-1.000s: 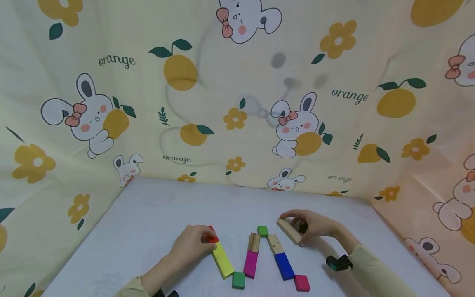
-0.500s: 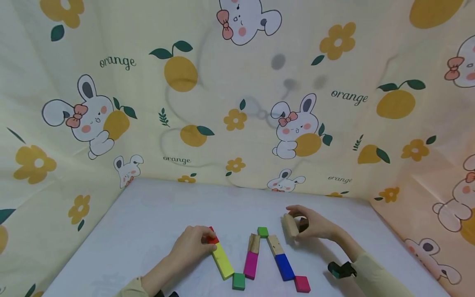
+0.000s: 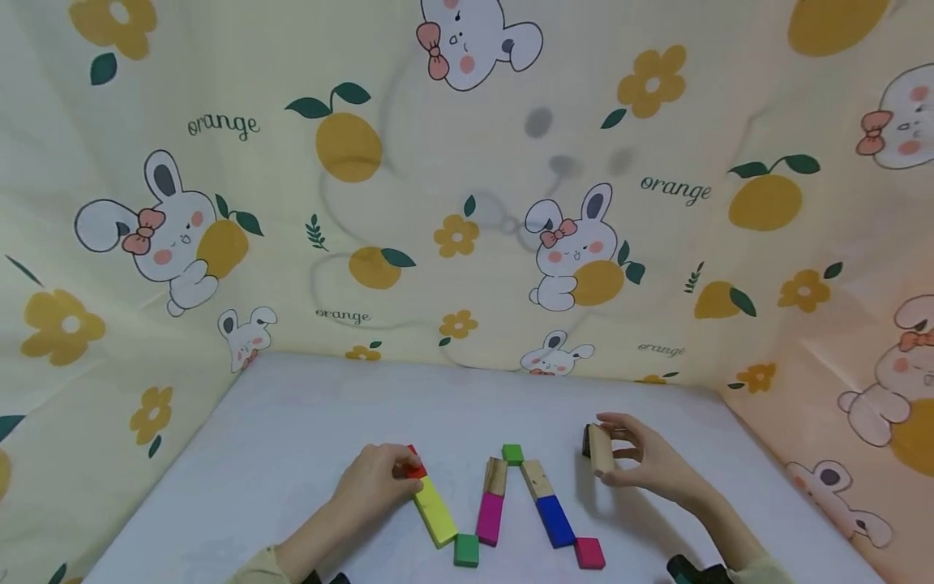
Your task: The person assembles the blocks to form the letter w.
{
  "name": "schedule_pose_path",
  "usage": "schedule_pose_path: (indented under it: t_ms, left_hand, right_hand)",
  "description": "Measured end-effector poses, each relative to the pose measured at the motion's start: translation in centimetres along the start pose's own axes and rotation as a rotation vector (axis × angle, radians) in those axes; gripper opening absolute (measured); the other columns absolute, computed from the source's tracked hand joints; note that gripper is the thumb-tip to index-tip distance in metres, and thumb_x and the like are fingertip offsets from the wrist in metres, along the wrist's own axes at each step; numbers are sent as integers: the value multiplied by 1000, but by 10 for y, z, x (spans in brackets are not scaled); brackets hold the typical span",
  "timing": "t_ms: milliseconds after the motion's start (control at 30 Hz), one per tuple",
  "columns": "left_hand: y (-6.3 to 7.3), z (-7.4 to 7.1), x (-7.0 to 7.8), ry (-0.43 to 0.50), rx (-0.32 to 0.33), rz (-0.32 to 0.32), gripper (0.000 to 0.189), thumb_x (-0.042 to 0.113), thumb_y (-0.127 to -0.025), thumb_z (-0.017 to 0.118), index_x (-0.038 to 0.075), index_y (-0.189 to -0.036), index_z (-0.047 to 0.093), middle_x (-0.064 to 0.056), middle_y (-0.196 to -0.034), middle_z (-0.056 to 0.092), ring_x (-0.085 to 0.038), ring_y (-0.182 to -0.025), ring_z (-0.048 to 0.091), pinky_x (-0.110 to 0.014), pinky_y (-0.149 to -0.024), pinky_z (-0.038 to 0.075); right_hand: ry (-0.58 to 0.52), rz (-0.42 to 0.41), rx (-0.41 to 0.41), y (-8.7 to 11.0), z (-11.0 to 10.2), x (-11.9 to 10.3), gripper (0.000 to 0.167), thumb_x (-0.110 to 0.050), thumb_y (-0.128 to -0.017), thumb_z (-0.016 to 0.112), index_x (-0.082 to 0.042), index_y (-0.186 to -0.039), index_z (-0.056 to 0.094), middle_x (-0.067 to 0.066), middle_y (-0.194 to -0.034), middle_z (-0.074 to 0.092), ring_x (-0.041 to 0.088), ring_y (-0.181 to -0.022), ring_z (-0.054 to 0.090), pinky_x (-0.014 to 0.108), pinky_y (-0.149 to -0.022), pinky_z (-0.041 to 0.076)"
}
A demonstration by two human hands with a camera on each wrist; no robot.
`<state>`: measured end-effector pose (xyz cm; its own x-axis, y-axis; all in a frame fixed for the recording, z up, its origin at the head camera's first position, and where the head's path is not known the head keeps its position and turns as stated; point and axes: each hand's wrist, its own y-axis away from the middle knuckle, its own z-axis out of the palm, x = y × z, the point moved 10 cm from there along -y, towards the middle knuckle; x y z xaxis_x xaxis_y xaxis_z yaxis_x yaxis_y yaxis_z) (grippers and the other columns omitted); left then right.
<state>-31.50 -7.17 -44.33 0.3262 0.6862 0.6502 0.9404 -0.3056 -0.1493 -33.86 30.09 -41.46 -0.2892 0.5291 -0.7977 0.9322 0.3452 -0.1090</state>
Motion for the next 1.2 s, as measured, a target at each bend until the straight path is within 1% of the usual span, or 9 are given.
schedule_pose_path:
  t_ms: [167, 333, 500, 633, 800, 867, 967, 1067, 1200]
  left_hand:
    - [1, -6, -3, -9, 11, -7, 19, 17, -79, 83, 13, -95, 75, 11, -81, 65, -9, -72, 54, -32, -68, 48]
    - [0, -7, -4, -13, 6, -9, 20, 17, -79, 83, 12, -97, 75, 11, -82, 65, -9, -72, 53, -32, -68, 49]
    - [0, -6, -5, -12, 2, -11, 20, 17, -79, 83, 12, -96, 75, 10, -82, 65, -9, -73, 54, -33, -69, 50]
    - [0, -6, -6, -7, 2, -12, 20, 17, -79, 83, 12, -97, 75, 10, -82, 65, -9, -73, 54, -33, -69, 50]
    - [0, -5, -5, 4, 4, 6, 19, 17, -79, 83, 12, -96, 75, 9, -83, 66, -9, -73, 54, -33, -68, 49]
    - [-1, -4, -4, 7, 1, 6, 18, 17, -79, 83, 13, -96, 75, 10, -82, 66, -9, -72, 54, -33, -68, 48]
    - [-1, -2, -4, 8, -2, 6, 18, 17, -79, 83, 13, -95, 75, 10, -81, 65, -9, -72, 53, -32, -67, 48]
    - [0, -1, -1, 12, -4, 18, 18, 17, -79, 83, 13, -95, 75, 10, -82, 65, -9, -72, 53, -32, -67, 48]
    - [0, 0, 1, 20, -8, 22, 18, 16, -79, 83, 13, -95, 75, 11, -82, 66, -9, -73, 53, -32, -68, 47]
  right_hand:
    - [-53, 3, 129, 14, 0, -7, 81, -15, -76, 86, -8, -143, 41, 16, -136, 50, 34, -119, 49, 37, -93, 47]
    - [-55, 43, 186, 36, 5, -8, 82, -13, -73, 87, -7, -142, 42, 16, -134, 52, 33, -118, 50, 30, -90, 48]
    - [-102, 96, 223, 58, 13, -5, 83, -10, -73, 86, -4, -143, 41, 18, -136, 50, 32, -119, 49, 30, -89, 49]
    - [-87, 177, 199, 60, 19, 8, 87, -11, -71, 88, -3, -144, 40, 20, -136, 49, 34, -118, 50, 36, -92, 49]
    - [-37, 289, 131, 57, 29, 26, 89, -16, -70, 90, -3, -143, 40, 18, -135, 51, 33, -116, 53, 46, -95, 46]
    - [-8, 306, 113, 57, 32, 29, 89, -17, -68, 91, -3, -142, 42, 17, -133, 53, 32, -116, 54, 48, -96, 45]
    - [48, 302, 102, 58, 34, 31, 91, -18, -64, 93, -4, -140, 45, 15, -131, 54, 31, -114, 54, 50, -97, 44]
    - [91, 318, 85, 60, 35, 33, 95, -21, -60, 95, -4, -140, 47, 14, -132, 54, 32, -115, 53, 51, -96, 44]
    - [70, 342, 38, 65, 35, 37, 97, -20, -60, 95, -2, -142, 45, 19, -138, 50, 36, -118, 52, 56, -97, 41]
